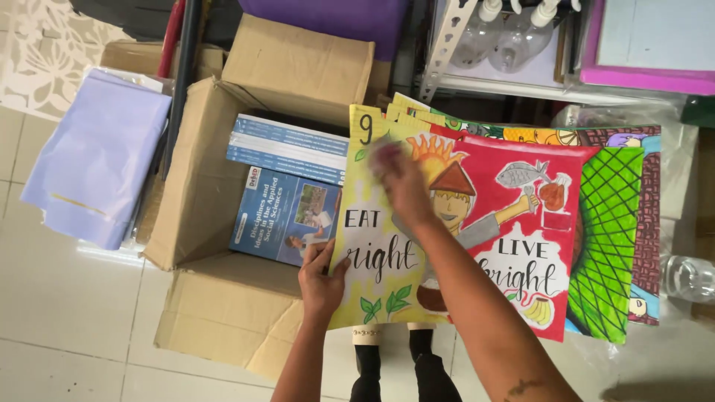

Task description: The person wipes the surface of several colorful, illustrated posters using a small cloth. They handle the posters one by one, lifting them from a stack, wiping the front surface, and placing them back down. The posters feature various themes, including health and nutrition.

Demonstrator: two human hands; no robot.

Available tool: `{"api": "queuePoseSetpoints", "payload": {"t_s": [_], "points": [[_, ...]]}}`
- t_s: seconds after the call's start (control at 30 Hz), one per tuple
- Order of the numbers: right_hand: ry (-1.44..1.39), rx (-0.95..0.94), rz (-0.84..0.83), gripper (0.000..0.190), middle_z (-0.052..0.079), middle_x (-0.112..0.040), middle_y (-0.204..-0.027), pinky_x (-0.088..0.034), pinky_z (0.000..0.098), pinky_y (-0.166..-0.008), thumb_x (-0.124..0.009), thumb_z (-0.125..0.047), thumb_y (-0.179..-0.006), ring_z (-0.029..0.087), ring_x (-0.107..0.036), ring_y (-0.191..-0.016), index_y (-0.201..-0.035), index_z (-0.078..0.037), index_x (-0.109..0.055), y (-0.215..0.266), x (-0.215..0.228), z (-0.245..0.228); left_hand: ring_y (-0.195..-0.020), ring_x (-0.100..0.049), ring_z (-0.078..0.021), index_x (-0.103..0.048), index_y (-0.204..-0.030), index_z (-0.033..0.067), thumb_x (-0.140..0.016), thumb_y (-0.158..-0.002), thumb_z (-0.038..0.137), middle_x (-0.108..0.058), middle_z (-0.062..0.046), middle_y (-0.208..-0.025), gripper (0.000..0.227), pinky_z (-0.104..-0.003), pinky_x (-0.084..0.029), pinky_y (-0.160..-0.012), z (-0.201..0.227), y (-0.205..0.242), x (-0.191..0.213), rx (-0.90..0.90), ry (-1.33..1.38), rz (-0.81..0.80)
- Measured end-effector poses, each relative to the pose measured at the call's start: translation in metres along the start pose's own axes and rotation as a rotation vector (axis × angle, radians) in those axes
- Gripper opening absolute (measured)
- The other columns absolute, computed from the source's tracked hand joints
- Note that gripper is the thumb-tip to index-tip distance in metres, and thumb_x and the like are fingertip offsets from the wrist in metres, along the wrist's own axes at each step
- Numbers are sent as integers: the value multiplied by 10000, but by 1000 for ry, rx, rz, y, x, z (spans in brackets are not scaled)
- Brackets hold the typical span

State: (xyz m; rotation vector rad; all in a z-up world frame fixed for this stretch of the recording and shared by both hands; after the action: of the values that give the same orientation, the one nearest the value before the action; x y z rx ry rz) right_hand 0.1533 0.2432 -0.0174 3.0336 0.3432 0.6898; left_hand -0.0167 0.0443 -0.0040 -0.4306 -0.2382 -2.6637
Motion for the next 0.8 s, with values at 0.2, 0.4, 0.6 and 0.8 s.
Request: {"api": "queuePoseSetpoints", "payload": {"t_s": [0.2,0.4,0.6,0.8], "points": [[205,-19,524,488,205,-523,-1328,-499,434,-1004,-535,-19,-997,311,-569,-1177,-1482,-77,-537,-57,9,120,-913,-655,-138,-710,-1264,-1,-783,-761,-110,-651,-57,-1031,520,-246,-537,-807,3,-3,-1,-39,29,-19],[511,413,69,515,230,-505,-1384,-428,505,-1055,-640,-118,-957,418,-507,-1200,-1469,-165,-597,-49,-25,-17,-891,-656,-120,-723,-1248,21,-773,-760,-115,-647,-47,-1023,509,-223,-547,-771,2,-2,-1,3,36,-1],[109,-716,626,577,231,-574,-1329,-516,473,-967,-491,-439,-1091,393,-644,-1172,-1464,0,-459,-57,58,183,-886,-616,-123,-730,-1249,19,-777,-746,-138,-621,-49,-1028,528,-221,-505,-752,-11,-2,-4,118,79,14],[628,566,217,483,204,-600,-1268,-492,482,-978,-556,-120,-882,386,-607,-1134,-1363,-104,-600,0,-9,4,-962,-655,-117,-733,-1213,4,-790,-755,-119,-659,-44,-1071,477,-217,-527,-791,-16,0,-4,127,73,16]]}}
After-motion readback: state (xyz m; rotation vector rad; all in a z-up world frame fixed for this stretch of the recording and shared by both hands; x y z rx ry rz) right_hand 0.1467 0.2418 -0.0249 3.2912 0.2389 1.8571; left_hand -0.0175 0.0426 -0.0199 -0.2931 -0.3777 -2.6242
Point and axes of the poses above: each hand's wrist, its own y-axis away from the middle knuckle, its own x-axis out of the back of the hand, z = x × y, the point moved 5 cm from there along -y, towards the middle knuckle
